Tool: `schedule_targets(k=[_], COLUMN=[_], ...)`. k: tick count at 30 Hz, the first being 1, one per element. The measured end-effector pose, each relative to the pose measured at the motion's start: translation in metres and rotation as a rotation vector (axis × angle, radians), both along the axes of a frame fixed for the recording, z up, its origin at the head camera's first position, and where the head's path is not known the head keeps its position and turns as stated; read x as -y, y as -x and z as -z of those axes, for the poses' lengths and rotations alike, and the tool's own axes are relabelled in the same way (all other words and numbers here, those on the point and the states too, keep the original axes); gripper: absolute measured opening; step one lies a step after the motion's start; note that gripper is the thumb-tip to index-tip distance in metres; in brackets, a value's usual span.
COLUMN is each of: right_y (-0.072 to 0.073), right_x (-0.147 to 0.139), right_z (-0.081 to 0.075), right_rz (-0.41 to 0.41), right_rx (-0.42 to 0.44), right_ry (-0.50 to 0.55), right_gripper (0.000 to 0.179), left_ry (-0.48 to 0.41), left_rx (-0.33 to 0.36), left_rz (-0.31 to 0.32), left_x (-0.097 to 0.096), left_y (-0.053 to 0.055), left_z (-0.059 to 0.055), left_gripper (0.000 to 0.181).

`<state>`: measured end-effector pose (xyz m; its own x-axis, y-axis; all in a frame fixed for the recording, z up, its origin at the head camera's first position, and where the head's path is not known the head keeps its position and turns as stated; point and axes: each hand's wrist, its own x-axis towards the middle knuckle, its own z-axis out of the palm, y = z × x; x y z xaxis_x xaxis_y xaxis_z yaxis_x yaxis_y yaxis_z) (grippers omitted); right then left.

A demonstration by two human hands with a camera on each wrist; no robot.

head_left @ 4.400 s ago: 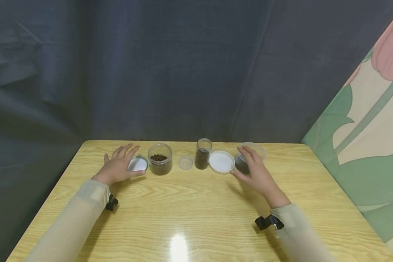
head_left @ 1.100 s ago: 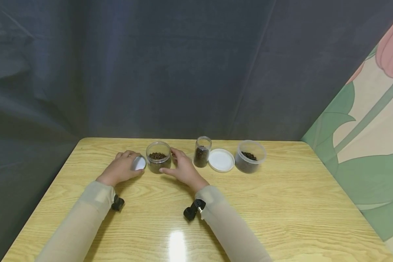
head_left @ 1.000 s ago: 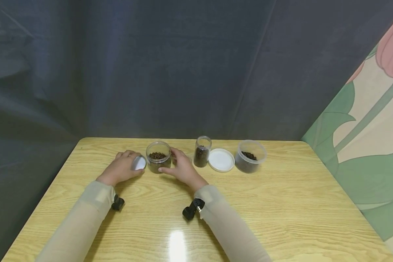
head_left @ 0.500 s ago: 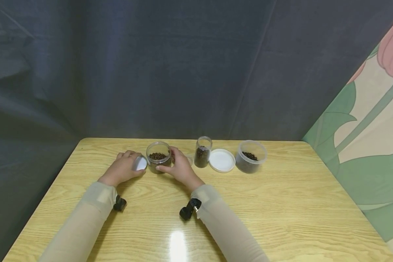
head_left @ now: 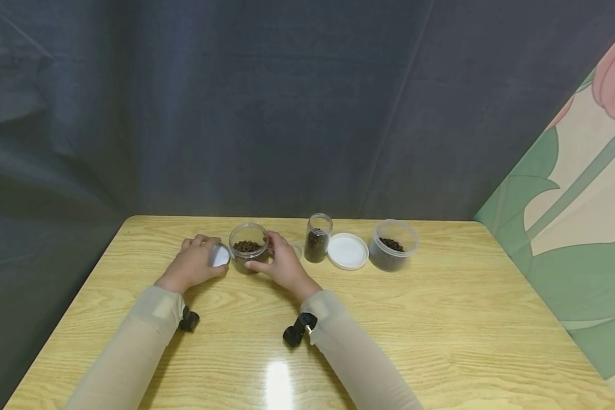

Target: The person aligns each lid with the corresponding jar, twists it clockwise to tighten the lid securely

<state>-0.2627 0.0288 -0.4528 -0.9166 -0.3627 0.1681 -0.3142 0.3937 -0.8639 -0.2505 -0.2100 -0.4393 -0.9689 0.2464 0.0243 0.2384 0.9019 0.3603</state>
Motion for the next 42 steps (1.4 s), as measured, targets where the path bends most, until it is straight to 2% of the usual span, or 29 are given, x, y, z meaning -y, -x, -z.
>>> schedule_targets(k=[10,14,24,31,36,42], right_y=[-0.007,-0.010,-0.017,-0.025,-0.030,-0.035], right_x=[-0.007,-0.010,-0.019,-0.027,-0.033,-0.038], right_z=[-0.006,-0.004,0.002,0.002,0.003,0.005], right_rz=[-0.033,-0.042,-0.069,-0.081,-0.066,-0.062], right_rx=[0.026,0.013,0.005,0.019,0.046,0.074], right_ry=[-0.028,-0.029,0.024,0.063,0.063,0.098], right_gripper=[0.087,0.088,0.086,0.083,0.084,0.084], left_ry=[-0.057,-0.113,-0.329,-0.478,-0.624,-0.805], left_rx=[0.024,0.029,0.044,0.018,0.020,0.070], left_rz=[-0.031,-0.043,-0.062,-0.053,-0.069,-0.095], left_x=[0.004,0.007,0.004,0.001,-0.005,-0.011], left_y=[0.000,-0.001,-0.007,-0.008,-0.010,-0.016], left_z=[-0.004,-0.004,-0.009,-0.005,-0.005,-0.008], left_gripper=[0.073,0.071,0.072,0.066,0.063,0.068])
